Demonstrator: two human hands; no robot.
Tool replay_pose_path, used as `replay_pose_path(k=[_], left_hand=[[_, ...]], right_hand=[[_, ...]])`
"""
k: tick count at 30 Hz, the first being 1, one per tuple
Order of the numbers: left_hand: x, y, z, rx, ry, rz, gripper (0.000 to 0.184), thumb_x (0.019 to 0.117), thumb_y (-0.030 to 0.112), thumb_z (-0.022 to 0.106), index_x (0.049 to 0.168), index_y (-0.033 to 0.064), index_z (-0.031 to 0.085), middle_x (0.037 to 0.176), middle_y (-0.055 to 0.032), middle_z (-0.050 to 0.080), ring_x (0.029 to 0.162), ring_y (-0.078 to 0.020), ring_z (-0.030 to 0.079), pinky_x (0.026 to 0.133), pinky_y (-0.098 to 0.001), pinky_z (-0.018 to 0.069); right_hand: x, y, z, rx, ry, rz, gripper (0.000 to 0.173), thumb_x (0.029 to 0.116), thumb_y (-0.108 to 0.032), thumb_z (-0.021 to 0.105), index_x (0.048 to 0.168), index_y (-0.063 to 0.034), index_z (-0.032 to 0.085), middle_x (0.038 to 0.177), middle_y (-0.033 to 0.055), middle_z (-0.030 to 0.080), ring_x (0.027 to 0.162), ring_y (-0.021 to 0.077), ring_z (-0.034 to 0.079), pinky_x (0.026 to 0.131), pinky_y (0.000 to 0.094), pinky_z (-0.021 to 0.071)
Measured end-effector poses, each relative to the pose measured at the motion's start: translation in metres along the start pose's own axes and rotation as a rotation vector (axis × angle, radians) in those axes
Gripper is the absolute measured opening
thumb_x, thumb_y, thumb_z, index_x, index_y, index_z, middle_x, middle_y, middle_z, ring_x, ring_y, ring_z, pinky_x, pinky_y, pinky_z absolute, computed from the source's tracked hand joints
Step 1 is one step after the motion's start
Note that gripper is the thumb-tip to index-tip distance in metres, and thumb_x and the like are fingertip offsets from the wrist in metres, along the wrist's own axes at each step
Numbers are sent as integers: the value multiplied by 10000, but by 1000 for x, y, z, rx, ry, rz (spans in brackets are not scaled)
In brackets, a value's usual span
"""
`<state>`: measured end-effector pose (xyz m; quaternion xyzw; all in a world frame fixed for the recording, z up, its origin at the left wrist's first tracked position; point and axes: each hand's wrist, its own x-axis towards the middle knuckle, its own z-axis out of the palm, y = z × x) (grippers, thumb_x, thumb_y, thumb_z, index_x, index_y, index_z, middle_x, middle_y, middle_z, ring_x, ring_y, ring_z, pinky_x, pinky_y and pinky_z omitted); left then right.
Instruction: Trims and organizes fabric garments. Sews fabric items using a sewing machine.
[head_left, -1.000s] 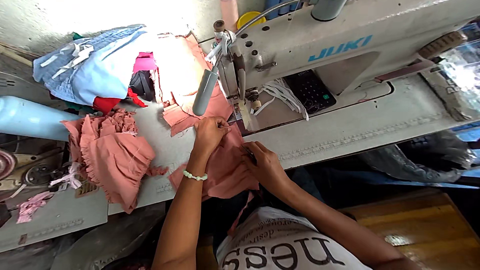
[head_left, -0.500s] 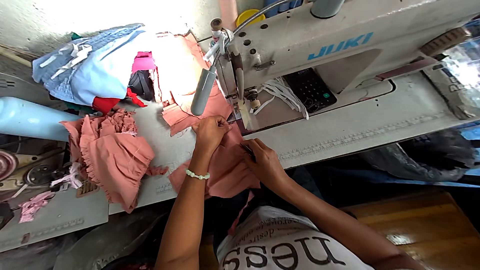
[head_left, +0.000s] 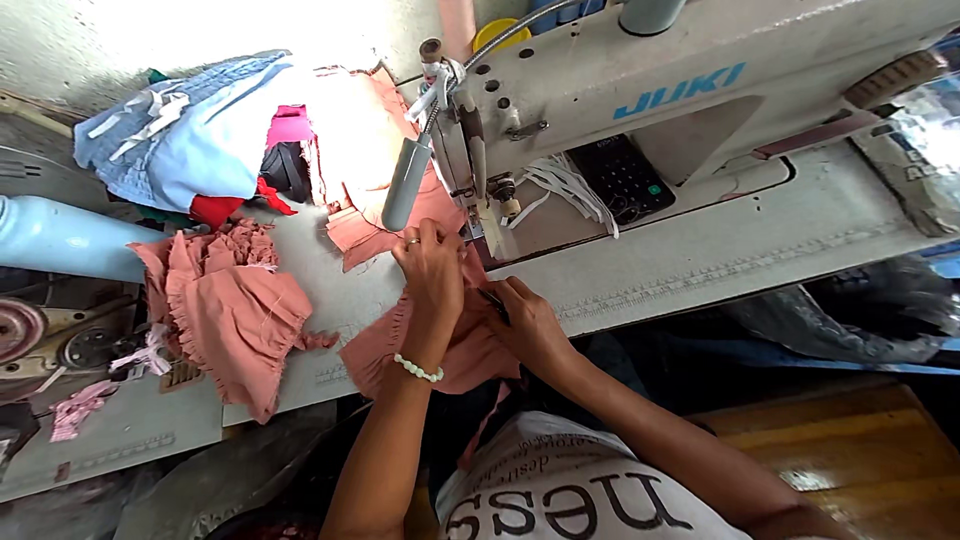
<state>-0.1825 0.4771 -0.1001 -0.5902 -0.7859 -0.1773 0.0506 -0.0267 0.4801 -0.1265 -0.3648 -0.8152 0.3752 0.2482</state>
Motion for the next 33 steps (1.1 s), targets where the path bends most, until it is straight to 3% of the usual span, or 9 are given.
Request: replay_pose_path(k=[4, 6, 11, 16, 18, 20, 25, 29, 33], left_hand=[[-15, -3, 10, -26, -36, 127, 118, 936, 5, 654, 995, -17, 754, 968, -200, 680, 896, -372, 679, 760, -506, 545], [-25, 1, 5, -53, -93, 115, 169, 961, 42, 643, 1072, -28, 749, 1072, -204, 707, 987, -371, 700, 832, -505, 571], [-52, -4, 22, -91, -46, 134, 308, 998, 126, 579, 1245, -6, 708, 1316, -198, 656, 1180, -406, 629, 964, -535, 517], [-39, -12, 32, -86, 4, 220, 331, 1024, 184, 555, 1264, 6, 697, 1311, -170, 670, 1201, -362, 639, 1004, -505, 508], [-28, -14, 34, -95, 3, 240, 324, 1026, 180, 561, 1262, 3, 696, 1319, -170, 664, 1231, -358, 623, 1035, -515, 488], [-19, -17, 38, -98, 23, 266, 322, 1021, 166, 562, 1258, -4, 698, 1333, -171, 660, 1257, -353, 613, 1051, -514, 478], [-6, -21, 41, -98, 41, 320, 323, 1022, 162, 554, 1256, -6, 701, 1317, -165, 672, 1211, -346, 639, 1016, -492, 496], [-4, -20, 41, -63, 53, 320, 324, 1017, 165, 556, 1255, 3, 703, 1307, -156, 679, 1196, -348, 646, 1006, -486, 504], [-5, -20, 43, -40, 59, 326, 333, 1018, 167, 545, 1272, 15, 698, 1312, -155, 676, 1193, -343, 647, 995, -488, 504]], right_hand=[[1, -1, -1, -17, -19, 10, 262, 938, -53, 614, 1163, 54, 695, 1010, 211, 683, 809, 304, 703, 727, 412, 590], [1, 0, -1, -16, -15, 6, 260, 933, -47, 614, 1156, 60, 695, 1006, 215, 683, 810, 309, 706, 727, 415, 592], [0, 2, -3, 33, -7, -21, 221, 943, -82, 609, 1079, 58, 713, 938, 192, 682, 779, 273, 689, 720, 379, 582], [6, 28, -38, -6, 130, -69, 180, 966, -83, 634, 1089, -7, 742, 1027, 153, 714, 826, 245, 706, 737, 421, 605], [12, 49, -68, -111, 253, -43, 175, 960, -41, 636, 1104, 3, 725, 1069, 178, 698, 880, 288, 702, 753, 476, 594], [17, 69, -102, -240, 372, 16, 203, 999, -65, 602, 1147, 34, 701, 1147, 231, 679, 1006, 370, 685, 842, 545, 566], [19, 112, -166, -472, 573, 96, 343, 1047, -117, 510, 1332, 45, 613, 1435, 299, 535, 1310, 517, 506, 1027, 648, 442], [22, 137, -188, -582, 670, 105, 399, 1066, -140, 472, 1430, 3, 548, 1533, 257, 476, 1447, 462, 414, 1149, 596, 362], [23, 155, -191, -657, 675, 84, 440, 1057, -110, 476, 1481, 6, 491, 1552, 245, 462, 1480, 448, 374, 1193, 567, 319]])
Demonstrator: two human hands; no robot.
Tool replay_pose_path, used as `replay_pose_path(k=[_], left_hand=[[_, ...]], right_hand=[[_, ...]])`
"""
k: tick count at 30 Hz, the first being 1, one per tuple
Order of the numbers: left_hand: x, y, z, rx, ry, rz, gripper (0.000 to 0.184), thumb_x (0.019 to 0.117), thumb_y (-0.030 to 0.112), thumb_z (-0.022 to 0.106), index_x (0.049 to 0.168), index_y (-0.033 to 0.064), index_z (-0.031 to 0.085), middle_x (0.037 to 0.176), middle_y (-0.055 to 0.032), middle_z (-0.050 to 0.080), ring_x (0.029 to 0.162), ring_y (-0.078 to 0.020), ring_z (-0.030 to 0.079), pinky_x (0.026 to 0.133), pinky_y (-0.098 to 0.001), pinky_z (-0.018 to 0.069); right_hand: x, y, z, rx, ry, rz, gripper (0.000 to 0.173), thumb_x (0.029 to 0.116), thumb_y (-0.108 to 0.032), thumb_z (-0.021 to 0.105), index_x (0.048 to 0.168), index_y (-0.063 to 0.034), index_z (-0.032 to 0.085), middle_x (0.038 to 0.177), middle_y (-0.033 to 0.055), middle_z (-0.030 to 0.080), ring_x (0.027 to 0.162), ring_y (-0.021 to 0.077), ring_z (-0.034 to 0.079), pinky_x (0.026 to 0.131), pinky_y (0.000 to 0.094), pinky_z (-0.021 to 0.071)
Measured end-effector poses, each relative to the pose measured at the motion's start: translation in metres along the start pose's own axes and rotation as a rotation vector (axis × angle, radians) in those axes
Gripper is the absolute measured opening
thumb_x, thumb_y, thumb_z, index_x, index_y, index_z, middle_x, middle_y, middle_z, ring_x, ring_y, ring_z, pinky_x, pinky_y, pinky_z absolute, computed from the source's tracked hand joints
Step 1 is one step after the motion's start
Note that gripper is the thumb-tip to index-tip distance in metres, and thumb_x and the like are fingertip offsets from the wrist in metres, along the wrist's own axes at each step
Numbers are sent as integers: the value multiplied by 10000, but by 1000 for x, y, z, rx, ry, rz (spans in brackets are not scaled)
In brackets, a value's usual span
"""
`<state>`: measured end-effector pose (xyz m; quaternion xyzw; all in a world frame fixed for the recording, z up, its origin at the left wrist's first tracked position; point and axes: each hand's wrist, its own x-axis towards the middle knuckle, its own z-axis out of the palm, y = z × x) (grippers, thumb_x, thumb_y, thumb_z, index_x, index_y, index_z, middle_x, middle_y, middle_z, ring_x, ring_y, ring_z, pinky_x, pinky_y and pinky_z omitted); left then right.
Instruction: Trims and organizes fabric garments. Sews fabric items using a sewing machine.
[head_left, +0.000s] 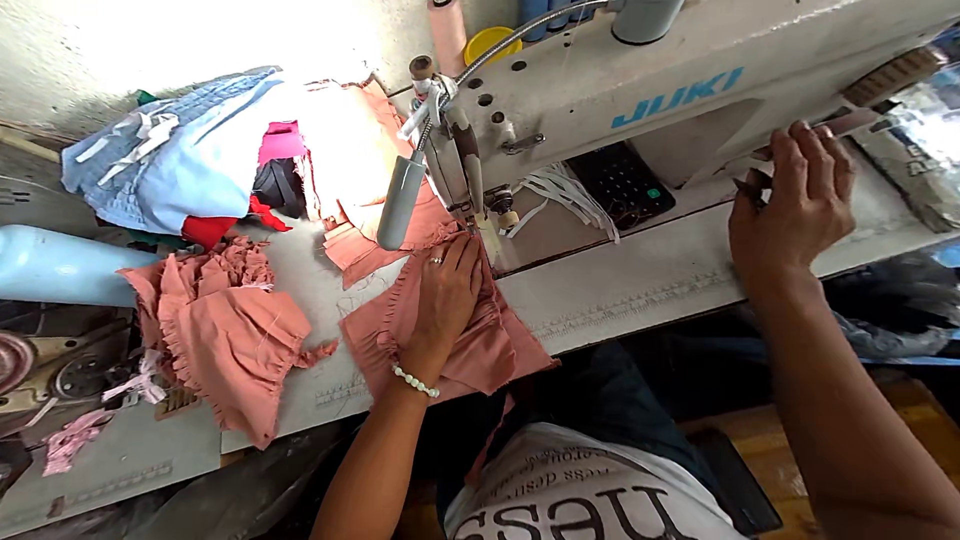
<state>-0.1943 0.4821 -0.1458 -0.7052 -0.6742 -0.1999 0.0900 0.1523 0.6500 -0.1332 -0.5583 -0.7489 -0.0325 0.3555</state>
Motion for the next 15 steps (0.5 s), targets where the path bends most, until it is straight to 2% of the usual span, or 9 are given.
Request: replay_pose_path(k=[6, 12, 15], left_hand=[[1, -1, -2, -21, -18, 6, 334, 1009, 146, 547, 1283, 28, 697, 1309, -165, 674, 1206, -350, 639, 1004, -494, 499], [2, -4, -1, -36, -7, 10, 323, 1004, 146, 559, 1269, 36, 707, 1298, -166, 678, 1199, -354, 642, 996, -495, 506], [3, -6, -1, -45, -15, 18, 319, 1010, 152, 552, 1263, 38, 709, 1306, -165, 672, 1202, -351, 638, 1006, -498, 501]], right_hand=[[-2, -6, 1, -1, 10, -4, 446, 1027, -85, 530, 1461, 7, 491, 1538, 246, 472, 1466, 460, 386, 1170, 584, 344], [-3, -7, -1, 3, -14, -12, 467, 1000, -78, 566, 1448, 25, 488, 1546, 265, 449, 1475, 476, 359, 1178, 598, 323], [-3, -10, -1, 8, -9, 6, 483, 967, -29, 585, 1438, 22, 495, 1540, 262, 458, 1467, 478, 372, 1168, 601, 337]])
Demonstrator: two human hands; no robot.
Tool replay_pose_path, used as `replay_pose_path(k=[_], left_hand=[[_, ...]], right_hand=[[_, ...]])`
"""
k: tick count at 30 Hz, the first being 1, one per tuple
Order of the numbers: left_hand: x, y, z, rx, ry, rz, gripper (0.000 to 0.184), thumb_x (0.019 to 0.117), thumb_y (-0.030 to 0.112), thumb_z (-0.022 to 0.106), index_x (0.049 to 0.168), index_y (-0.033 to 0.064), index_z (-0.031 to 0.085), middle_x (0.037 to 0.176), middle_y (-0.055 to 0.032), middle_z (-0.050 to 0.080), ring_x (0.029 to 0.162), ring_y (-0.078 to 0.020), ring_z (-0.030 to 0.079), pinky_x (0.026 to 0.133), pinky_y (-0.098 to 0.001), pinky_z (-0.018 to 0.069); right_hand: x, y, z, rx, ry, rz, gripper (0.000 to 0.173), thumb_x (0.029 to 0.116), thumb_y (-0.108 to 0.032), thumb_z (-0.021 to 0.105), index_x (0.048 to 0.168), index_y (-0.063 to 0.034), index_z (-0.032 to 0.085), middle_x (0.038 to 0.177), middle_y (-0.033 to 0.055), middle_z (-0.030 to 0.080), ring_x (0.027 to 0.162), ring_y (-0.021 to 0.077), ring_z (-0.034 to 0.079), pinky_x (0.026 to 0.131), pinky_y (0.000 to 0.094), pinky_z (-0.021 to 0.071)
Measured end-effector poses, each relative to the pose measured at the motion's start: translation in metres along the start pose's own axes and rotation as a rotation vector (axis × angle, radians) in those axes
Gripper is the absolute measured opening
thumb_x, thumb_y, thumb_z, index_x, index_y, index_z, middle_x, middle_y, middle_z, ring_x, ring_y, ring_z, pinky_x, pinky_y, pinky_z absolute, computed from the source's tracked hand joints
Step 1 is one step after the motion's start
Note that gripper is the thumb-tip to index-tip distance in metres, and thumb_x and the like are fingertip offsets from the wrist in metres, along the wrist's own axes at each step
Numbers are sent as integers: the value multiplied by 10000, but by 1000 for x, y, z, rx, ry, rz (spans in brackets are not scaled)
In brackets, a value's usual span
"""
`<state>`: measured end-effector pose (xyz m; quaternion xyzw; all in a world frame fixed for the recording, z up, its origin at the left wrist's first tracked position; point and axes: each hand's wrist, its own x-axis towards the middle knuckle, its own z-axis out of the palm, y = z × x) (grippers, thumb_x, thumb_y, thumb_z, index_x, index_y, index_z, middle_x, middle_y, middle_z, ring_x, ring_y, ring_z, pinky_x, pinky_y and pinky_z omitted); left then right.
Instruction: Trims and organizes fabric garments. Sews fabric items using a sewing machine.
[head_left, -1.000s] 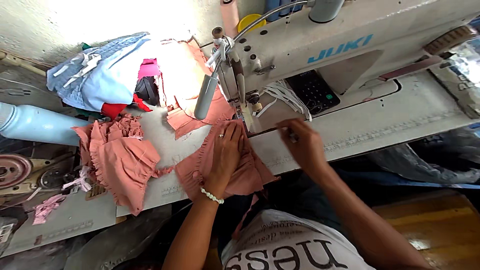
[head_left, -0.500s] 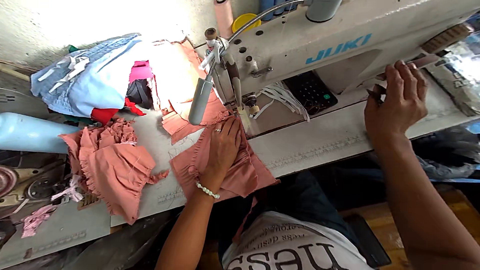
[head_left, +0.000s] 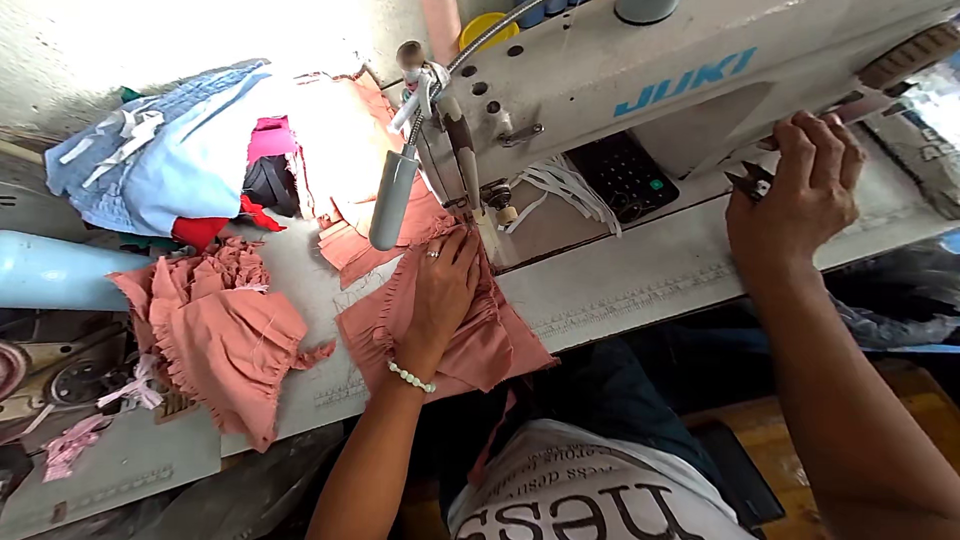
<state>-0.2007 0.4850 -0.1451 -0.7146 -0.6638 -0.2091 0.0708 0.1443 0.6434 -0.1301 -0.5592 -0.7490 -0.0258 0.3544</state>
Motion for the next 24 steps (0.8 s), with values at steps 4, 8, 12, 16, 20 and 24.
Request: replay_pose_path(k=[4, 8, 12, 16, 20, 24], left_hand=[[0, -2, 0, -11, -3, 9, 318, 1002, 151, 564, 1262, 42, 712, 1301, -166, 674, 1208, -351, 635, 1021, -487, 495], [2, -2, -1, -20, -6, 7, 315, 1009, 159, 566, 1261, 35, 708, 1309, -168, 669, 1208, -351, 634, 1016, -490, 495], [0, -1, -2, -19, -15, 12, 301, 1000, 140, 571, 1244, 46, 719, 1320, -173, 662, 1208, -368, 627, 1005, -509, 493], [-3, 0, -3, -25, -20, 17, 285, 973, 117, 597, 1211, 53, 740, 1319, -183, 663, 1196, -387, 628, 1001, -526, 485], [-1, -4, -3, -49, -10, 20, 284, 979, 131, 590, 1208, 66, 745, 1296, -180, 672, 1187, -379, 633, 998, -516, 492], [3, -8, -2, -52, -14, 24, 281, 991, 144, 592, 1215, 70, 746, 1306, -183, 668, 1195, -381, 633, 1013, -524, 488]], right_hand=[[0, -1, 1, -13, -5, 4, 507, 944, 0, 595, 1439, 27, 487, 1541, 267, 450, 1465, 484, 370, 1161, 604, 347], [-2, -2, 1, -31, -7, 4, 519, 938, 20, 594, 1444, 26, 477, 1545, 268, 442, 1466, 484, 367, 1156, 602, 355], [-6, 1, -1, -68, -113, 50, 409, 989, -35, 540, 1393, 29, 529, 1481, 298, 497, 1357, 536, 472, 1030, 681, 416], [-7, 7, 3, -65, -124, 57, 378, 1006, -40, 512, 1373, 42, 556, 1460, 300, 521, 1317, 545, 505, 988, 693, 430], [-4, -1, 0, -38, -29, 13, 491, 957, 13, 559, 1443, 28, 489, 1528, 283, 461, 1441, 501, 399, 1121, 630, 372], [-7, 0, 0, -54, -99, 55, 401, 986, -27, 527, 1381, 39, 538, 1461, 318, 504, 1330, 558, 482, 1007, 697, 422]])
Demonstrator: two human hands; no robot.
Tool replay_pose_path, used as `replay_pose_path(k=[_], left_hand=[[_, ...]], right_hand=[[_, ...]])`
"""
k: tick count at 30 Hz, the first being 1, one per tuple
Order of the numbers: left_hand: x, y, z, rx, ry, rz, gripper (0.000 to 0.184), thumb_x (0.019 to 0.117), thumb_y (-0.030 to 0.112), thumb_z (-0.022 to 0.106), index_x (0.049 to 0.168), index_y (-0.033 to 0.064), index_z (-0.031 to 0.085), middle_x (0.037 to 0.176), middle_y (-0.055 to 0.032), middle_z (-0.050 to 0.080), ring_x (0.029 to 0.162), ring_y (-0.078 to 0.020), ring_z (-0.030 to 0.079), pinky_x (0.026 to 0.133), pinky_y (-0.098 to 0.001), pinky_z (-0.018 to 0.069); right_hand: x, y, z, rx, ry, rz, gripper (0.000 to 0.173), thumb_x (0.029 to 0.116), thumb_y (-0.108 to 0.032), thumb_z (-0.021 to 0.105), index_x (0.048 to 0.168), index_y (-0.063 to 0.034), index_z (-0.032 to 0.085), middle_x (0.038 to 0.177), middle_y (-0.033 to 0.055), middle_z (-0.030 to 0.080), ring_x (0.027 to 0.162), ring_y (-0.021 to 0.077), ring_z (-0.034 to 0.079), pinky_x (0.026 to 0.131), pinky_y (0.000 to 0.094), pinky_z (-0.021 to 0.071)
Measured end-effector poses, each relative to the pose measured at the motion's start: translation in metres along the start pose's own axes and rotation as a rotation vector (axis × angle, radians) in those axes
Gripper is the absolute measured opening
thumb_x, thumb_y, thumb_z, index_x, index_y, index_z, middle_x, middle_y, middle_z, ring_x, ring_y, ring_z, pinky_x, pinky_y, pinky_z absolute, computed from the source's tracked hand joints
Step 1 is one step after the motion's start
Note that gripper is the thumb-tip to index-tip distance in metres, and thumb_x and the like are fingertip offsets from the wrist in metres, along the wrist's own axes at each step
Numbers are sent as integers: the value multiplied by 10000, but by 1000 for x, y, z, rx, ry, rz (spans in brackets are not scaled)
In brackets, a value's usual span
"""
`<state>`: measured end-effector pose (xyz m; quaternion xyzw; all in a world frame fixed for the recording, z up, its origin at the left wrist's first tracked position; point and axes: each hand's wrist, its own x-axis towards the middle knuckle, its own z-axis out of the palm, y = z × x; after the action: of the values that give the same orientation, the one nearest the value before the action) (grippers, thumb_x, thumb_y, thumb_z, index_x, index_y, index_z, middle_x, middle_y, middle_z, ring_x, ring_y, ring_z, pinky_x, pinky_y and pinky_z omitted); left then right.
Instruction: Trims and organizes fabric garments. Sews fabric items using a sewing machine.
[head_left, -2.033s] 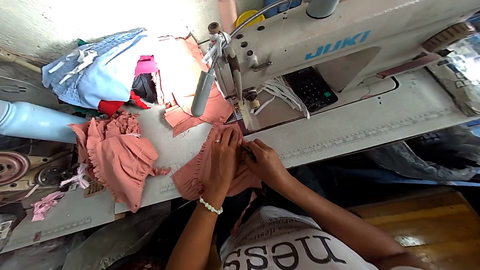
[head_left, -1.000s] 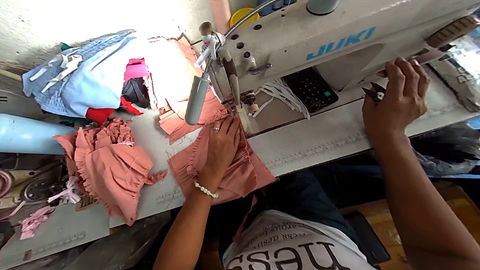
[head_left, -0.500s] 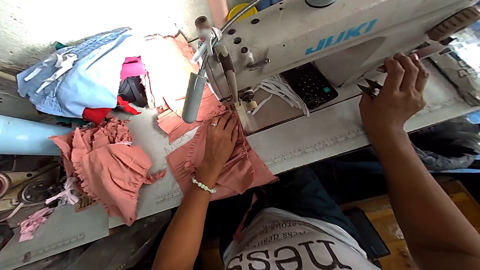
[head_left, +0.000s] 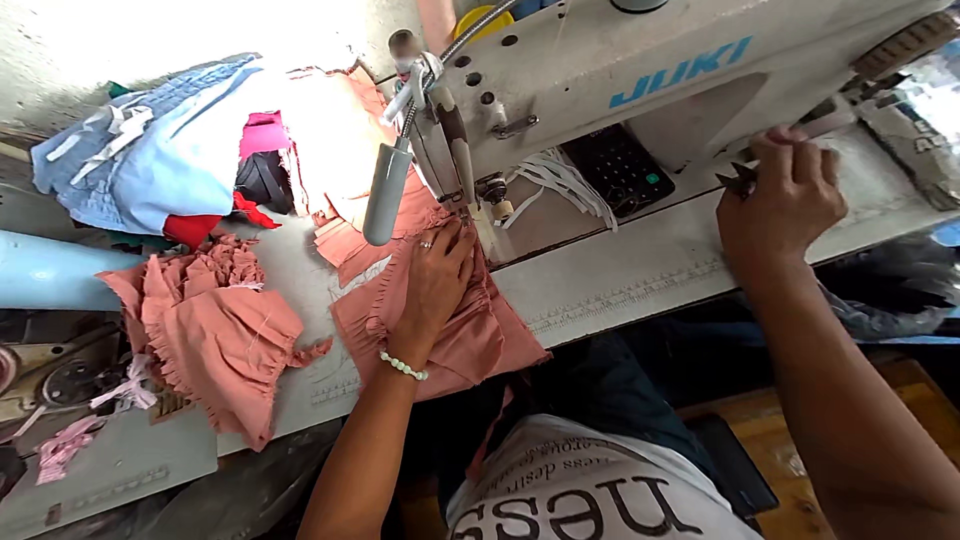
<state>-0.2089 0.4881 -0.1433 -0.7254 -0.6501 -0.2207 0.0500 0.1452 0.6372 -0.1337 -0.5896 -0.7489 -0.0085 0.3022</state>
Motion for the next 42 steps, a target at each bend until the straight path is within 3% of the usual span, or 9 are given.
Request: replay_pose_path(k=[9, 14, 16, 18, 20, 23, 27, 33, 42], left_hand=[[-1, -1, 1, -9, 0, -9, 285, 997, 151, 587, 1226, 83, 743, 1331, -180, 655, 1214, -379, 621, 1016, -529, 481], [-6, 14, -13, -69, -84, -87, 334, 1023, 111, 543, 1320, 57, 684, 1437, -179, 591, 1343, -365, 549, 1116, -531, 421], [-18, 40, -33, -156, -115, -217, 315, 1020, 93, 554, 1300, 34, 687, 1422, -174, 600, 1336, -350, 553, 1110, -534, 431], [-42, 68, -46, -220, -36, -274, 294, 998, 151, 603, 1237, 16, 707, 1300, -170, 668, 1227, -325, 629, 1032, -504, 504], [-71, 95, -49, -273, 26, -284, 303, 951, 192, 673, 1179, -5, 712, 1225, -165, 703, 1172, -299, 661, 1011, -448, 530], [-100, 114, -37, -313, 64, -299, 355, 898, 170, 737, 1164, -58, 678, 1252, -227, 671, 1201, -324, 648, 1027, -410, 527], [-111, 109, -20, -324, 181, -322, 260, 911, 148, 731, 1076, -52, 730, 1209, -233, 681, 1125, -298, 678, 981, -356, 547], [-116, 108, -25, -281, 299, -251, 123, 931, 74, 686, 975, 32, 793, 995, -137, 729, 954, -207, 698, 886, -289, 562], [-121, 108, -45, -105, 338, -237, 144, 957, 155, 680, 945, 75, 800, 853, -85, 701, 843, -206, 664, 832, -323, 524]], right_hand=[[4, -3, -1, 44, 86, -51, 534, 953, 11, 565, 1477, 21, 464, 1558, 270, 432, 1462, 488, 374, 1164, 604, 344], [-2, 0, -5, 171, 72, -24, 462, 1054, -66, 448, 1512, -6, 469, 1603, 257, 379, 1506, 450, 324, 1212, 569, 297], [-16, -9, -14, 253, 59, 11, 418, 1095, -140, 414, 1474, 0, 521, 1532, 268, 470, 1398, 433, 483, 1129, 543, 411], [-43, -25, -26, 385, 2, -20, 375, 1098, -149, 414, 1346, 76, 584, 1252, 311, 633, 1024, 405, 660, 850, 523, 543], [-78, -47, -37, 565, -148, -82, 338, 1083, -141, 439, 1200, 114, 625, 1022, 239, 724, 816, 255, 716, 684, 400, 588], [-124, -82, -38, 776, -367, -174, 284, 1052, -133, 506, 1093, 64, 707, 901, 106, 761, 776, 109, 728, 672, 263, 602], [-144, -106, -27, 834, -474, -230, 258, 1054, -152, 528, 1075, 8, 729, 939, 91, 756, 794, 72, 708, 699, 193, 569], [-135, -135, -19, 821, -355, -461, 176, 999, -113, 615, 1052, -44, 768, 1032, 111, 742, 950, 148, 714, 852, 247, 579], [-117, -162, -3, 885, -455, -765, 165, 928, -26, 662, 1068, -44, 748, 1109, 135, 730, 900, 217, 726, 765, 350, 606]])
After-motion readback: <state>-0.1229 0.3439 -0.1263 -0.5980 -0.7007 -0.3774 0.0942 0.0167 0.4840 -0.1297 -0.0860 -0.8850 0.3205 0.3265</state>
